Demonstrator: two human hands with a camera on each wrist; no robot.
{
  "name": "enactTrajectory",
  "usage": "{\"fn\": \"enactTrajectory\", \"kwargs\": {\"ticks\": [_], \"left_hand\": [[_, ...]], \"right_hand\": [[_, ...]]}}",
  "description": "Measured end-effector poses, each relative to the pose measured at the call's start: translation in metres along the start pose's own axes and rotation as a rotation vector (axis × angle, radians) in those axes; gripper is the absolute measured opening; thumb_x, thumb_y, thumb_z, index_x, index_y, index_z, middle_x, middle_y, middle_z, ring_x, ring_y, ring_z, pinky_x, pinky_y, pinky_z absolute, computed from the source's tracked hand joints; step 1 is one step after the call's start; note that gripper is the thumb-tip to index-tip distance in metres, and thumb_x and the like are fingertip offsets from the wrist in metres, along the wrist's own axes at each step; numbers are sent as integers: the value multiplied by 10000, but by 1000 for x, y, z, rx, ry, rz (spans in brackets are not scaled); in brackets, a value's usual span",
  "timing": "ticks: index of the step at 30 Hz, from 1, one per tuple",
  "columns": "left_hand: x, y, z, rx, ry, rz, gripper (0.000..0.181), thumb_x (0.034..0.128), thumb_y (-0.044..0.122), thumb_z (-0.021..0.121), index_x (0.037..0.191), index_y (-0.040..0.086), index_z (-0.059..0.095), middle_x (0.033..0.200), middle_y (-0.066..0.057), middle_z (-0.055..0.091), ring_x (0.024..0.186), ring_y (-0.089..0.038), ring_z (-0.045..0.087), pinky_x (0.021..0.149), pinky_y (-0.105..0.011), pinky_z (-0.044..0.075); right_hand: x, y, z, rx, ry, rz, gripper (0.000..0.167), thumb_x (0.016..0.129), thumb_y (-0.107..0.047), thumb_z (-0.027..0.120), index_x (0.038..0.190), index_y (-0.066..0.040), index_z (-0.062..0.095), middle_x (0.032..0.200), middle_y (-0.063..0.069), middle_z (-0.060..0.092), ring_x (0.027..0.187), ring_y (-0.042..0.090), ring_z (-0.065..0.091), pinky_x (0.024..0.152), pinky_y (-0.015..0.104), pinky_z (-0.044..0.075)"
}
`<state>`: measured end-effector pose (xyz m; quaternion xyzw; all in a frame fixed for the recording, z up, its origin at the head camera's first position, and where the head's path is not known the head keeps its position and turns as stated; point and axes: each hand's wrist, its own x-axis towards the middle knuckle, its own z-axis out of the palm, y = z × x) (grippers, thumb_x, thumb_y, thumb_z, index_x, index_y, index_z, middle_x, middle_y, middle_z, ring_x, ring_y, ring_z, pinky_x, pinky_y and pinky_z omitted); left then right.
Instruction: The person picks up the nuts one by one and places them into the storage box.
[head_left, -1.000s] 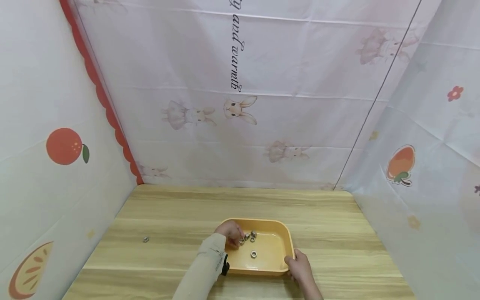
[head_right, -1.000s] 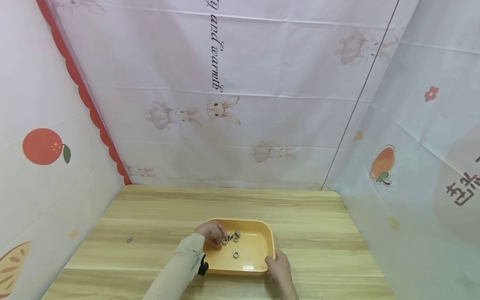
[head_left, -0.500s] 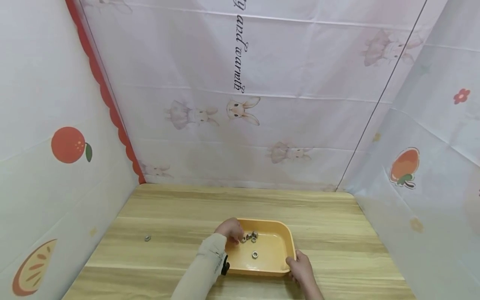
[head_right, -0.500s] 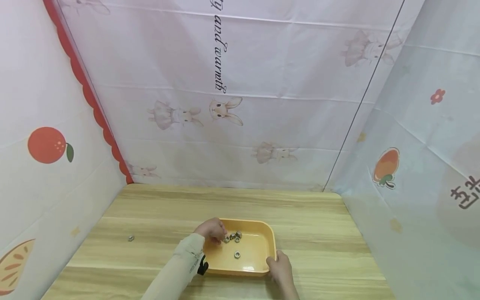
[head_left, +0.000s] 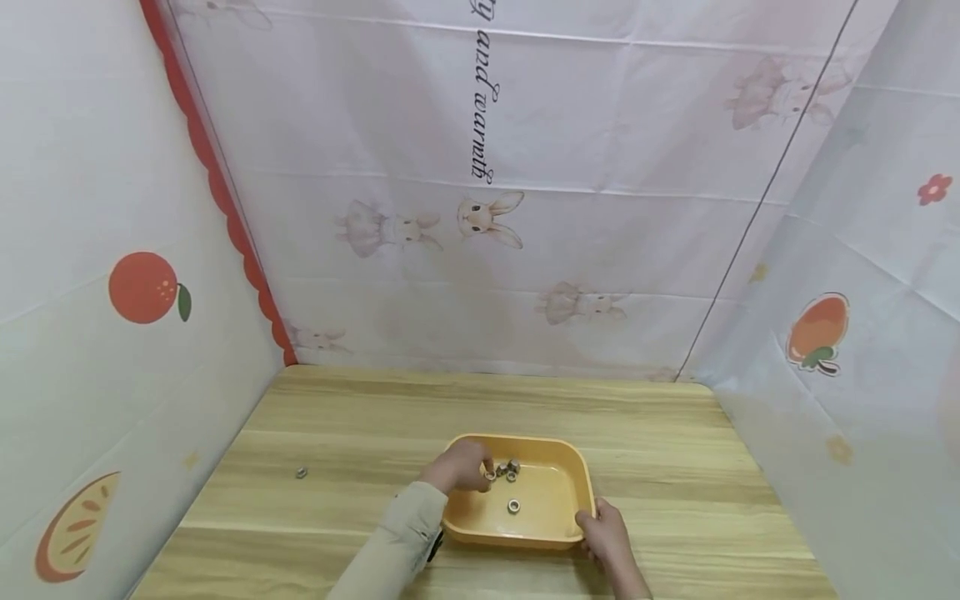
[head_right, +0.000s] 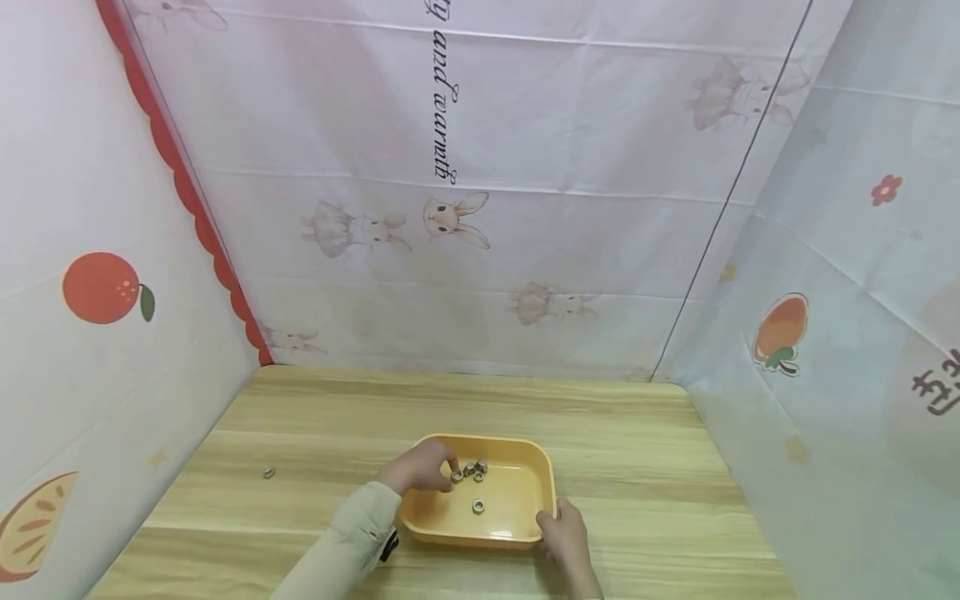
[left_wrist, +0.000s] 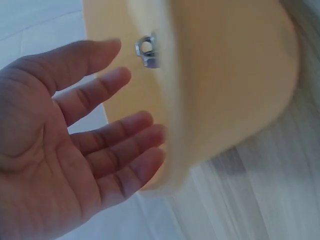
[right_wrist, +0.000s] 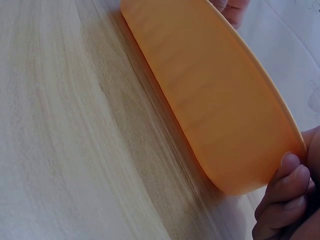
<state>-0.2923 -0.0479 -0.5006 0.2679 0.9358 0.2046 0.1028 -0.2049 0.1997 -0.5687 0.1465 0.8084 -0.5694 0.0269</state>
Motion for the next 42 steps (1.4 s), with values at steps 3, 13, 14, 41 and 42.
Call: {"fn": "enactTrajectory", "kwargs": {"ticks": [3,13,14,41,42], "left_hand": [[-3,-2,4,73,19,21,195,662,93,747,851,65,710,851,-24,639,708,-117,501,617,-241,441],[-14,0,7,247,101,22,188,712,124,728,898,122,703,843,11,565,782,-137,510,584,-271,451],[-16,1,6,268,114,24,179,721,125,725,898,128,700,841,14,554,781,-138,512,579,-276,454],[-63,-48,7,355,503,179,125,731,77,710,854,83,693,842,-59,572,700,-206,556,550,-331,475],[-65,-51,7,345,513,178,130,727,65,701,856,75,694,852,-70,580,708,-211,562,560,-334,482]], "right_hand": [[1,0,0,-3,-8,8,382,800,-55,486,1140,117,515,514,46,485,399,133,429,340,210,339],[2,1,2,-14,-1,-3,359,796,-54,487,1114,107,527,500,41,476,391,128,424,333,207,334],[2,1,2,-15,-2,-9,345,796,-52,486,1099,106,529,500,40,475,391,128,424,332,206,334],[3,4,2,7,3,8,227,794,-42,484,987,57,552,493,29,468,397,125,426,335,202,324],[3,4,2,6,3,7,223,793,-42,484,983,56,552,494,29,469,398,125,427,335,202,324]]}}
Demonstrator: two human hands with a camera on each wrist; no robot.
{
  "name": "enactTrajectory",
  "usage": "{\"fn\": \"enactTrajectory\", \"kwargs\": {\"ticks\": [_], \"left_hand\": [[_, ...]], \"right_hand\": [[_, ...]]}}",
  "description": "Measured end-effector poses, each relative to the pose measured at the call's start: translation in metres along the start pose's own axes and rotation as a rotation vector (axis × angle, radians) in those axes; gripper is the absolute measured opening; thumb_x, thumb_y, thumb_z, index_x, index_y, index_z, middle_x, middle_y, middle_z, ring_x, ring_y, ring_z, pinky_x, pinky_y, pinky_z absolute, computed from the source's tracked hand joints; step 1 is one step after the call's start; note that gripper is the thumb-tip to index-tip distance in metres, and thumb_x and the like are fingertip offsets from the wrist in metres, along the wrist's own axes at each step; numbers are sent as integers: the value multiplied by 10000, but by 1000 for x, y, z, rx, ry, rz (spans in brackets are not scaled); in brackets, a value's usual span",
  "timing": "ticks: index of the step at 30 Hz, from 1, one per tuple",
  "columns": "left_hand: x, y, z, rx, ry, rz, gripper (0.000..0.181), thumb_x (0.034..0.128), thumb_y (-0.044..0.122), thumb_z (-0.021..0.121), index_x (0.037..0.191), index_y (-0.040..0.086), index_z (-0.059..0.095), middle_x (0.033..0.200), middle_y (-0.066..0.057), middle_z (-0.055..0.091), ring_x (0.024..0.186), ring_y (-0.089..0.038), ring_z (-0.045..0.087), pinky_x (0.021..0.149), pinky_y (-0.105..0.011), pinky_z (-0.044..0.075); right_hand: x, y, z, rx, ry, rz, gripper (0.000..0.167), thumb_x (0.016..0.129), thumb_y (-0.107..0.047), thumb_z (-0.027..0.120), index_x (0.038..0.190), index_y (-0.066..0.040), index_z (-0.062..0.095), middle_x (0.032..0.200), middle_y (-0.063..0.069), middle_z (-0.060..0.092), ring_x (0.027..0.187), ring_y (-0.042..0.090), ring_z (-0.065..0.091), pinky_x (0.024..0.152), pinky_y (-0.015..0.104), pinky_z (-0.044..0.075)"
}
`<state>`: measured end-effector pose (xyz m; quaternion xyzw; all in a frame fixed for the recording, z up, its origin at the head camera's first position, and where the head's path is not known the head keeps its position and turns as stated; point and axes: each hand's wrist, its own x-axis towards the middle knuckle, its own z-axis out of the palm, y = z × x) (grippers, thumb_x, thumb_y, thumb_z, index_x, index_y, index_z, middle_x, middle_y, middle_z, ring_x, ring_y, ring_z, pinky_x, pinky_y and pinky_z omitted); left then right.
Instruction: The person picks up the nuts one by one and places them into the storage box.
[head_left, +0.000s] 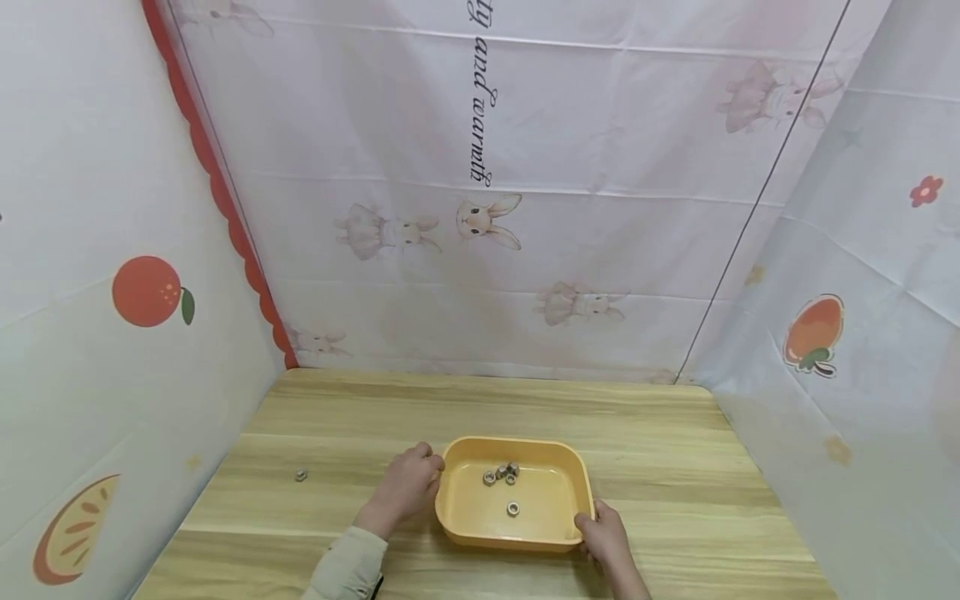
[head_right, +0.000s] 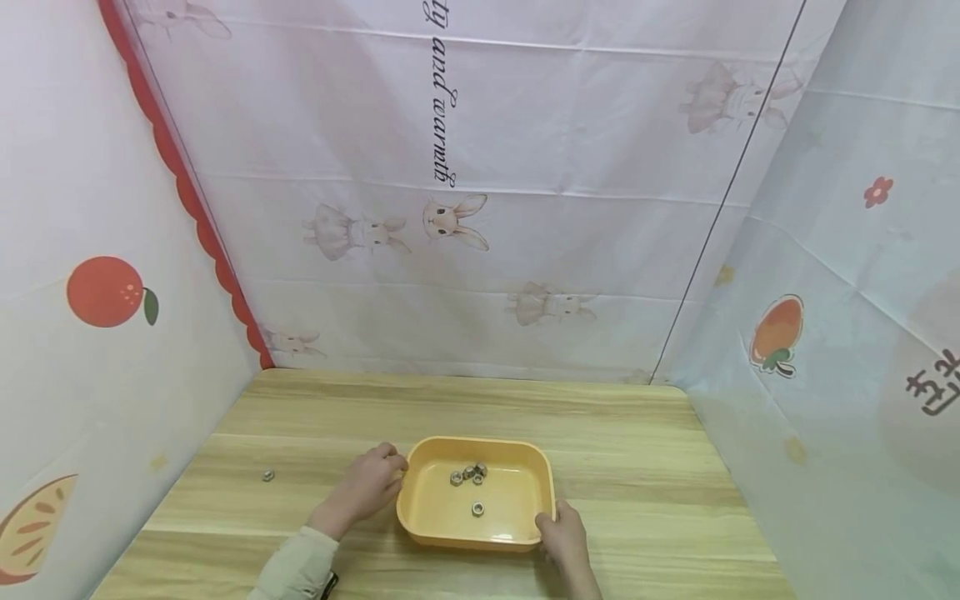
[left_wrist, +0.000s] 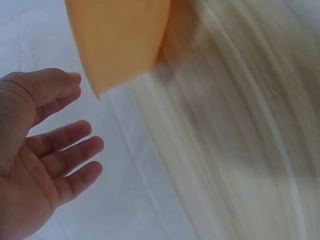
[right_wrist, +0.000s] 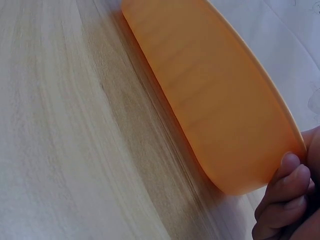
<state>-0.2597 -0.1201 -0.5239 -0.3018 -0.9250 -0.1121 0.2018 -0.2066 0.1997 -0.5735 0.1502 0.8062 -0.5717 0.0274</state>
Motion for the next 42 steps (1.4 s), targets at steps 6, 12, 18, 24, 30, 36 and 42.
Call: {"fn": "enactTrajectory", "kwargs": {"ticks": [6,12,18,24,30,36,42], "left_hand": [[-7,-14,-4,-18,16,-77,166,690,64,735,846,58,680,909,-133,580,748,-276,573,569,-368,498],[-13,-25,-10,-7,-3,-175,188,682,84,749,854,57,679,927,-154,574,776,-306,578,600,-395,509],[-20,-44,-13,-10,-54,-270,216,695,117,741,893,61,679,945,-161,561,811,-322,573,635,-430,505],[-31,-64,-17,-23,-107,-359,251,696,135,734,925,47,677,907,-140,554,776,-308,572,620,-423,502],[-43,-79,-21,-36,-155,-441,269,698,96,692,958,27,678,895,-140,538,742,-302,561,585,-415,502],[-53,-88,-25,-77,-184,-506,251,736,81,655,974,6,674,882,-137,528,744,-299,559,641,-438,508],[-57,-94,-26,-189,-198,-567,286,772,98,655,1041,3,653,1000,-166,529,821,-304,557,624,-436,512]], "right_hand": [[0,0,-1,-8,-4,3,217,792,-47,484,972,53,554,495,32,474,395,125,425,336,202,326],[0,-1,-2,-17,-13,13,229,801,-56,483,985,60,553,505,34,483,401,125,425,344,200,329],[0,0,-1,-19,-2,-6,187,783,-54,481,929,37,554,491,34,471,393,130,424,335,207,328],[-1,-1,-1,-7,8,-15,180,779,-51,487,920,37,554,490,36,465,398,140,435,335,211,330],[0,-1,0,-8,9,-23,183,776,-44,489,924,42,555,478,32,457,383,132,420,327,207,321],[-1,-3,0,-2,6,-31,147,774,-33,496,893,33,553,479,27,457,384,130,424,330,210,327],[-2,-6,-2,2,5,-13,177,783,-47,493,922,42,557,496,34,470,396,137,436,336,206,331]]}}
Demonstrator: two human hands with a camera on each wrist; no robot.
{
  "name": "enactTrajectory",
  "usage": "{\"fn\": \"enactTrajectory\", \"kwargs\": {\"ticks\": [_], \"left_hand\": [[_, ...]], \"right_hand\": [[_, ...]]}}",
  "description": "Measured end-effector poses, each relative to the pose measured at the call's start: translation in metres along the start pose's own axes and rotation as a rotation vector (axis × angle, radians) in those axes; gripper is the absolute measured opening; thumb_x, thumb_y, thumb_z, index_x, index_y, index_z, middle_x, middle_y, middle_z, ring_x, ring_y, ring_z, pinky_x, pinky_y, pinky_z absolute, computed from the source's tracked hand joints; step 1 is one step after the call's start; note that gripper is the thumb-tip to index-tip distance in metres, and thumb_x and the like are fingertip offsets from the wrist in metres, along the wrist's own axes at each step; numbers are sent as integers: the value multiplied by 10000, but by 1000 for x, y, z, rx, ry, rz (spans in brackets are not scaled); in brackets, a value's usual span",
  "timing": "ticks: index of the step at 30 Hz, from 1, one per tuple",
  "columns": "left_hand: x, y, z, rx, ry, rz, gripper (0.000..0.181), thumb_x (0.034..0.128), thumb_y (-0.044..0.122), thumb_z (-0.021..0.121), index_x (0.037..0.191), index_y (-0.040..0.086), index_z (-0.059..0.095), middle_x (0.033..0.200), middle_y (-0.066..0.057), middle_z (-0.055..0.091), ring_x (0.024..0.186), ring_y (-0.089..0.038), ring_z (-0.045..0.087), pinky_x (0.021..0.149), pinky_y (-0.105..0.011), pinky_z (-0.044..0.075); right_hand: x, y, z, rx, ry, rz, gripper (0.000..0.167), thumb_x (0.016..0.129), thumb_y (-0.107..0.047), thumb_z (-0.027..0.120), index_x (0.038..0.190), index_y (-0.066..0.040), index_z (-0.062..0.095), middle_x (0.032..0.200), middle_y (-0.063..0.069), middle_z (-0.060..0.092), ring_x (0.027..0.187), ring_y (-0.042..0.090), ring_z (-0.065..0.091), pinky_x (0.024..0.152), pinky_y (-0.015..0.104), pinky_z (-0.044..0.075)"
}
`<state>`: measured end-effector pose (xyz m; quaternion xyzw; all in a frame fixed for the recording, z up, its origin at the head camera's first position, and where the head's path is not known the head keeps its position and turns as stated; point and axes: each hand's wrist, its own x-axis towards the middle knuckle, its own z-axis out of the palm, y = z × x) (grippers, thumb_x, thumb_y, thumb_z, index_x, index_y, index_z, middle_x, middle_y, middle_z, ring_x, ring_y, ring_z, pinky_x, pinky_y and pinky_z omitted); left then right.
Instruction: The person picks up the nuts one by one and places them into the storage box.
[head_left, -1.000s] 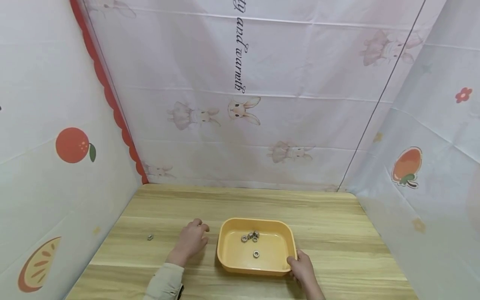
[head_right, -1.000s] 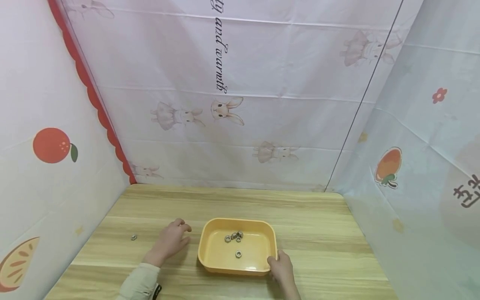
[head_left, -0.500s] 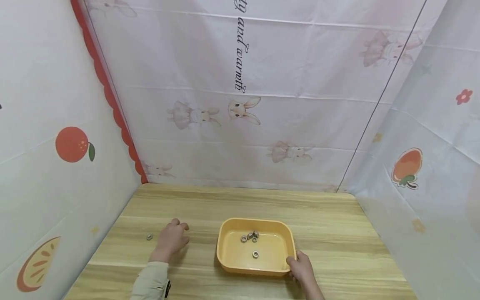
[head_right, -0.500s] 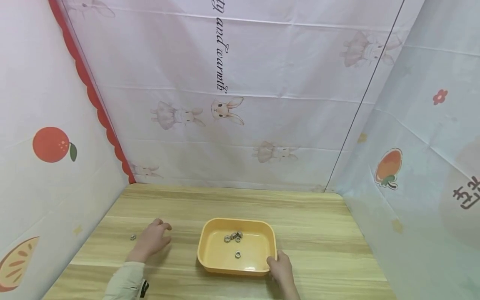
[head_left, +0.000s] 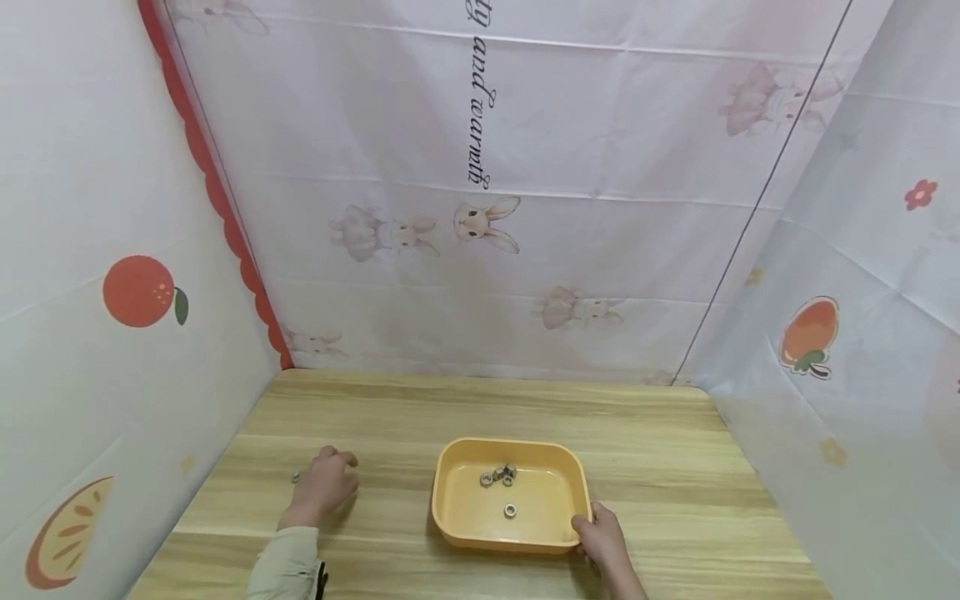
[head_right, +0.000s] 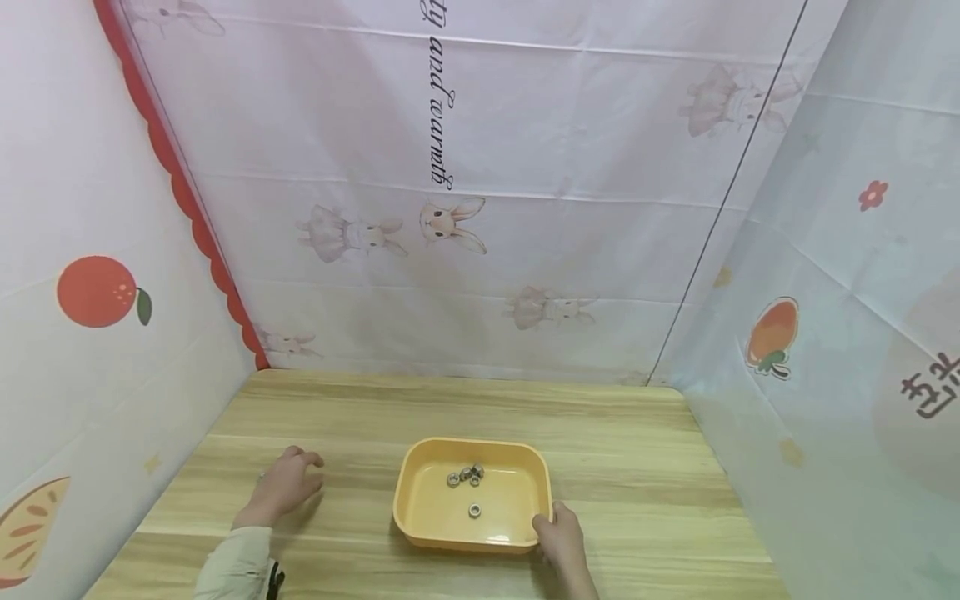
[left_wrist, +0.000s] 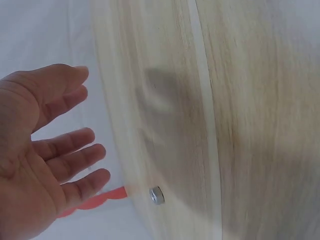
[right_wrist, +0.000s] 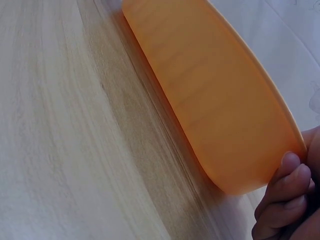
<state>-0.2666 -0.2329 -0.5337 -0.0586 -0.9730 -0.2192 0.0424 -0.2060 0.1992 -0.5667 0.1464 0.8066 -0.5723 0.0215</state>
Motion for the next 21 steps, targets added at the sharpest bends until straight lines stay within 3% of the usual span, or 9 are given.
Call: {"fn": "enactTrajectory", "kwargs": {"ticks": [7,12,21], "left_hand": [[-2,-8,-2,25,50,-2,302,741,91,660,1026,-8,654,1109,-259,506,927,-420,538,688,-530,499],[-7,-16,-3,2,32,-37,322,751,80,602,1051,-30,640,1193,-347,440,1004,-515,480,750,-607,454],[-12,-27,4,7,74,-26,270,808,123,634,1039,-18,646,1193,-368,433,1015,-546,470,739,-614,459]], "right_hand": [[2,4,-1,-6,-11,-17,225,779,-47,488,961,62,564,485,33,469,386,132,428,332,207,330],[1,7,-1,-6,-15,-20,238,783,-54,494,974,66,568,494,34,473,387,128,428,337,211,339],[-1,6,-4,1,-15,-10,179,789,-58,495,931,31,559,499,36,471,386,126,419,335,208,331]]}}
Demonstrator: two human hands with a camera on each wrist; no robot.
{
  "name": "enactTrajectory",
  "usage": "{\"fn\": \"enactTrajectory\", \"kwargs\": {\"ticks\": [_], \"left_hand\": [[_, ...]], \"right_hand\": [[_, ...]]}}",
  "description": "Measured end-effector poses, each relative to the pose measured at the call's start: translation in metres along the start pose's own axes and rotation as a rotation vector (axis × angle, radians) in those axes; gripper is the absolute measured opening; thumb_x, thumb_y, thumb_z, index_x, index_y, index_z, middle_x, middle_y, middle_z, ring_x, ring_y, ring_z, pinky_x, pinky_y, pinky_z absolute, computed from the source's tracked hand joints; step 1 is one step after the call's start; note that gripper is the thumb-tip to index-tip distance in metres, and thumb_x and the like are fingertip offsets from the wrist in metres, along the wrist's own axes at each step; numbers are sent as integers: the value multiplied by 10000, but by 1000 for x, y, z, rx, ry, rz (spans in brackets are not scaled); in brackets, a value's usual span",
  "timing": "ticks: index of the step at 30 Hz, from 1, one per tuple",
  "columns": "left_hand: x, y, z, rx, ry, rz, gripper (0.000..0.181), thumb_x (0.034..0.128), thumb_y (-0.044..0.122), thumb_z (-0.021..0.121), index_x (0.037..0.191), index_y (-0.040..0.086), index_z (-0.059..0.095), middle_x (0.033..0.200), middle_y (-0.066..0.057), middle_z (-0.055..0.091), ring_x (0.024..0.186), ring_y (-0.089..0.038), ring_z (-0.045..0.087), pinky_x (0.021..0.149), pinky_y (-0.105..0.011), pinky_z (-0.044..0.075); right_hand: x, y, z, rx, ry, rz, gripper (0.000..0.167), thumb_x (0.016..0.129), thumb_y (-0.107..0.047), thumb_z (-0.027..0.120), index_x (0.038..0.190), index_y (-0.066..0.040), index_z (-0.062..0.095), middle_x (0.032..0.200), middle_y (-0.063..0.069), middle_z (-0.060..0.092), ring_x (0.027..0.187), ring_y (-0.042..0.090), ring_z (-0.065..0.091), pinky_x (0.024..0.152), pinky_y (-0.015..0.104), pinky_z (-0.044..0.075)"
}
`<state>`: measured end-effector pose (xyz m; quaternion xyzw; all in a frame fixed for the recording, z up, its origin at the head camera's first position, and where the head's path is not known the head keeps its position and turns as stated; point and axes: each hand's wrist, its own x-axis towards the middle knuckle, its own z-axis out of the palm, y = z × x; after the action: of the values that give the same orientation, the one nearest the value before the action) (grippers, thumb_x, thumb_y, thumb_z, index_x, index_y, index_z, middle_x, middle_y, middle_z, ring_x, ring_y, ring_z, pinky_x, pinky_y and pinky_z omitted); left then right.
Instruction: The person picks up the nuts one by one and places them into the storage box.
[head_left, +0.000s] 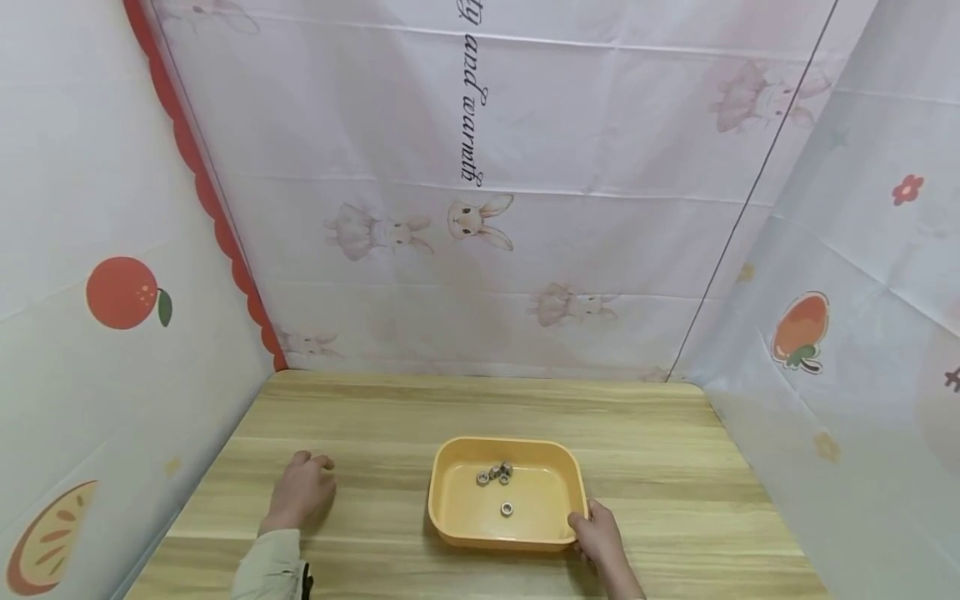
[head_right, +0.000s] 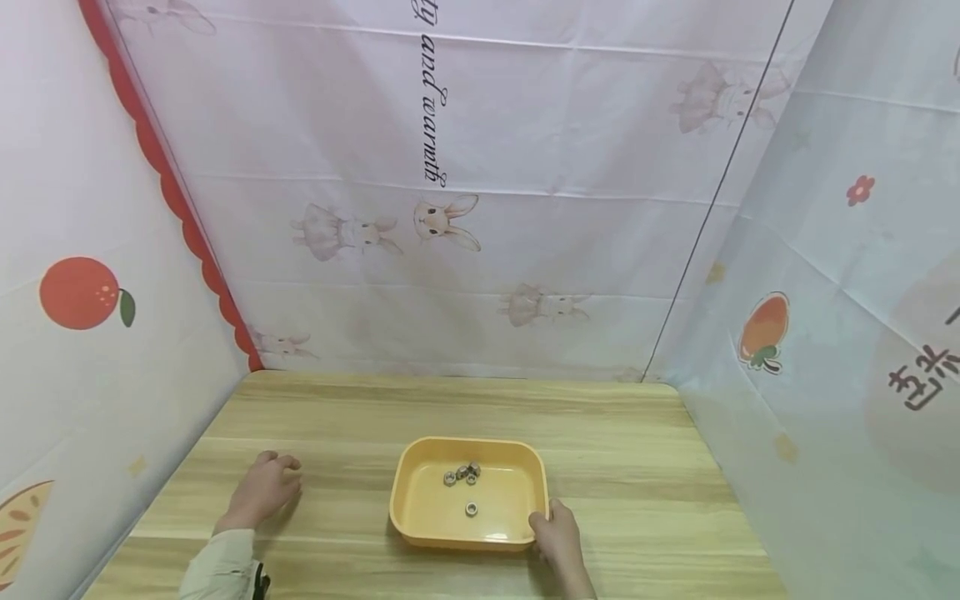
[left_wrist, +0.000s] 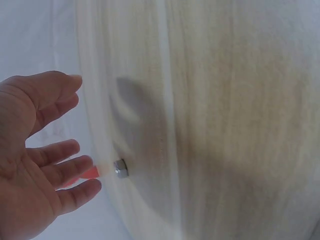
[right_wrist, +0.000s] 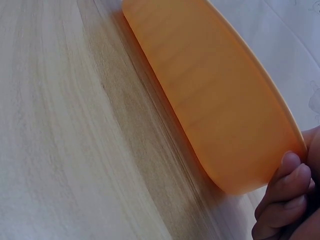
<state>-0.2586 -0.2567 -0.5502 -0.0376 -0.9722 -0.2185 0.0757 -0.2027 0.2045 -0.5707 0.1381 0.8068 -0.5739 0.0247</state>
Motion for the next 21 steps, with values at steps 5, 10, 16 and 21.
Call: {"fn": "enactTrajectory", "kwargs": {"ticks": [5,10,16,21], "left_hand": [[-3,-8,-2,-8,26,-26,279,811,119,624,1054,-19,640,1210,-375,419,1046,-543,451,705,-608,468],[-5,-17,-4,-49,23,-74,319,825,120,589,1108,-23,618,1262,-394,356,1057,-574,426,685,-608,466],[-8,-29,-5,-163,27,-147,381,819,80,542,1167,-73,570,1263,-403,310,1115,-564,354,816,-636,403],[-10,-36,-7,-234,89,-187,476,742,44,582,1186,-117,519,1165,-416,406,1118,-516,326,865,-619,370]], "right_hand": [[0,-1,0,5,1,3,211,783,-55,496,958,44,563,496,34,469,388,125,420,337,206,331],[0,-1,0,9,3,0,185,774,-52,495,923,33,564,482,26,465,381,123,419,333,205,327],[1,-2,0,13,4,-13,159,771,-50,492,892,29,557,481,26,463,378,125,417,328,207,324],[0,-2,0,13,6,-4,178,774,-44,491,914,41,560,489,30,465,386,128,421,332,208,330]]}}
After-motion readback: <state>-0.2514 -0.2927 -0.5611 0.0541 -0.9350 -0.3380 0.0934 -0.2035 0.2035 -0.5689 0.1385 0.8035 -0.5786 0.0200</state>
